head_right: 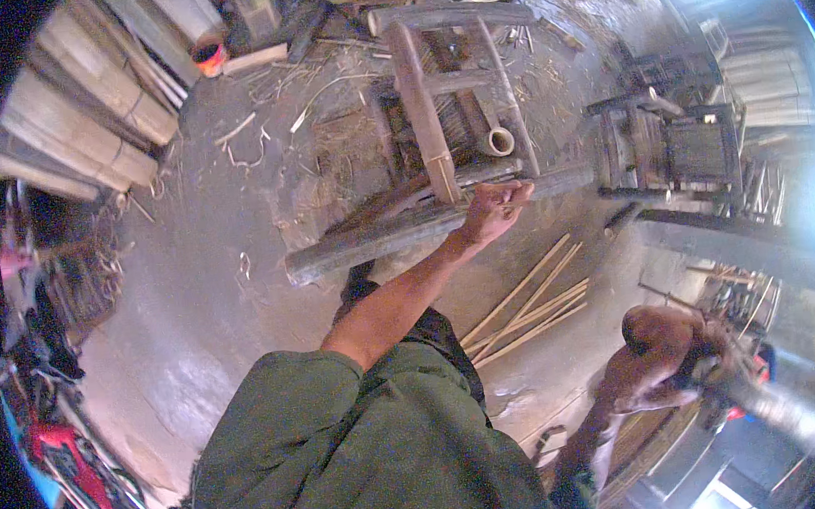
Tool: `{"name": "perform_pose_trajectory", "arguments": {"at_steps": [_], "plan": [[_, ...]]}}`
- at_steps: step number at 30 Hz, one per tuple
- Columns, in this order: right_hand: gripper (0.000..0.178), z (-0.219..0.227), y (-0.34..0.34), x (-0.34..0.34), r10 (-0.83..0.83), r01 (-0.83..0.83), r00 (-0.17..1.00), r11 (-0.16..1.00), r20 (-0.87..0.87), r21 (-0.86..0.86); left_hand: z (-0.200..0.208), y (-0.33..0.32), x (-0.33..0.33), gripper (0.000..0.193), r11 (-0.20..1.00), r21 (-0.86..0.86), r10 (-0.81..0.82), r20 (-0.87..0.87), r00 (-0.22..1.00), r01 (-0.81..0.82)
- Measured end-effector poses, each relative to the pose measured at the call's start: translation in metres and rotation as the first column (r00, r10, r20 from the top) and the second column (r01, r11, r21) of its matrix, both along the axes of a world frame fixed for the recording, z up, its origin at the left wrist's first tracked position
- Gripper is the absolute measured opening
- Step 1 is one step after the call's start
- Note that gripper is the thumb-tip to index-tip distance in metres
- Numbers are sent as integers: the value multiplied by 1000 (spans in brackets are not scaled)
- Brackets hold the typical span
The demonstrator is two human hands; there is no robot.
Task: The person uses a red power drill to fasten bamboo pieces together, then switches to a knife to shape and fit additional bamboo components into a chair frame. The person repeatedly adjusts the frame and inserts small bamboo sticks into pre-drilled holes.
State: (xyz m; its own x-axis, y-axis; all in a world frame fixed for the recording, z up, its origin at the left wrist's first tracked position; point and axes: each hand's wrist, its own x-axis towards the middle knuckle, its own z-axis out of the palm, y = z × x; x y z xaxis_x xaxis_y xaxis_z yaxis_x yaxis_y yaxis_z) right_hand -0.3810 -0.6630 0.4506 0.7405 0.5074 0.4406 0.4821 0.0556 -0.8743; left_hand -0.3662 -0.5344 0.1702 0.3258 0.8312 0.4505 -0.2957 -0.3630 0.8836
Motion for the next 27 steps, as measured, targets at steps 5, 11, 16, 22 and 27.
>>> {"name": "perform_pose_trajectory", "arguments": {"at_steps": [5, 11, 16, 22, 27], "plan": [[27, -104, -64, 11, 186, 137, 953, 440, 239, -887, 16, -4, -5, 25, 998, -25, -66, -46, 997, 65], [26, 11, -33, 46, 18, -14, 999, 996, 44, -94, 4, -2, -3, 30, 997, 52, 65, -115, 991, -59], [23, -73, -74, 31, -262, 237, 959, 951, -105, -201, 7, -12, 3, 25, 1000, 26, -7, -144, 990, 11], [24, -68, -49, 30, -60, 295, 935, 679, 349, -672, -15, -19, 12, 25, 991, 125, 69, -194, 979, -46], [25, 20, -22, 28, -22, 12, 998, 986, 61, 164, -7, -9, 0, 24, 999, 30, 17, -187, 982, -11]]}}
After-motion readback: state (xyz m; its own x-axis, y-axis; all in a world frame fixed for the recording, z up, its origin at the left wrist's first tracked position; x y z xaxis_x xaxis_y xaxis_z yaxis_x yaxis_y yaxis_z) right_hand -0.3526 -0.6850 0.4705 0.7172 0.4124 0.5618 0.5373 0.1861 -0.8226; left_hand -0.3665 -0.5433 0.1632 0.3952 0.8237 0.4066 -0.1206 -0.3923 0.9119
